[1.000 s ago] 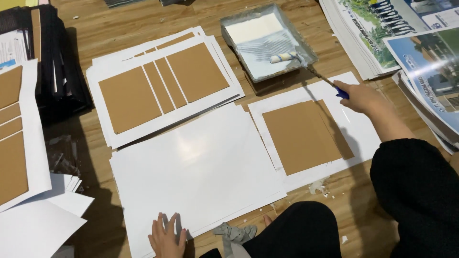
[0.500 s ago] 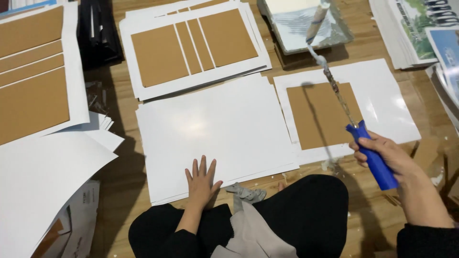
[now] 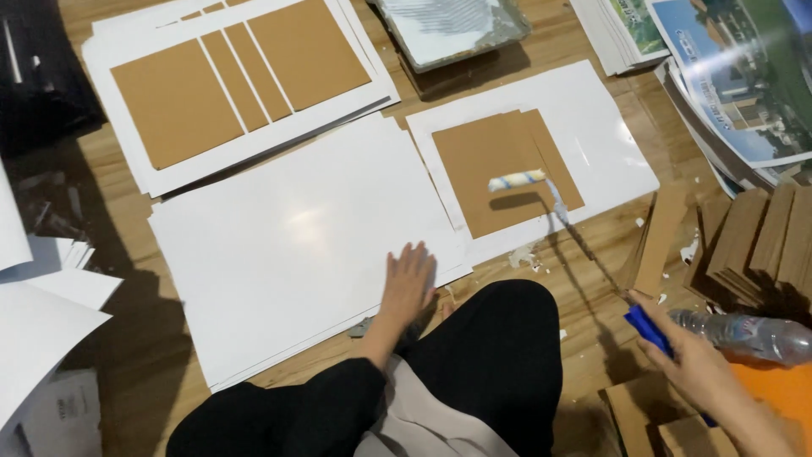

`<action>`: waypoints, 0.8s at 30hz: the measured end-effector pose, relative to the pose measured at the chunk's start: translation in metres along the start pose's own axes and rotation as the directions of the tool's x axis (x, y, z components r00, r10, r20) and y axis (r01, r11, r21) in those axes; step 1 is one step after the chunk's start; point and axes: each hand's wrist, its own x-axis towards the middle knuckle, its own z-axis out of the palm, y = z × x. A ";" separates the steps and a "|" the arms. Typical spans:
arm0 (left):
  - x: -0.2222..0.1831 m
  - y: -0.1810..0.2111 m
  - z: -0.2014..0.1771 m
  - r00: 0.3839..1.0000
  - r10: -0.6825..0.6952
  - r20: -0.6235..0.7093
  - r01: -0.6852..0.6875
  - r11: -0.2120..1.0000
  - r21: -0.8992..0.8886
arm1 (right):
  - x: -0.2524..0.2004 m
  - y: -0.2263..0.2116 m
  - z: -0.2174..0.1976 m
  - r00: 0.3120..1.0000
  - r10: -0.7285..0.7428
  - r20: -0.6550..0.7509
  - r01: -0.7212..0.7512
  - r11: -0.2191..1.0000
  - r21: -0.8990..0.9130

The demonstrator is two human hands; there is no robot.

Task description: Applying glue to a base sheet with a roller and attaching cardboard pieces to it to assemble a product.

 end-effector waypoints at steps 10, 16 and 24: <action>0.081 0.054 0.043 0.990 0.136 -0.025 -0.131 0.980 0.147 | 0.017 0.020 0.028 0.997 0.013 0.082 0.000 0.989 -0.151; 0.080 0.055 0.042 0.990 0.107 0.094 -0.123 0.975 0.185 | 0.084 -0.034 0.016 0.942 -0.286 -0.173 0.289 0.957 -0.008; 0.088 0.071 -0.005 0.927 0.007 0.375 -0.121 0.952 0.282 | 0.142 -0.086 0.004 0.927 -0.341 -0.153 0.310 0.930 -0.197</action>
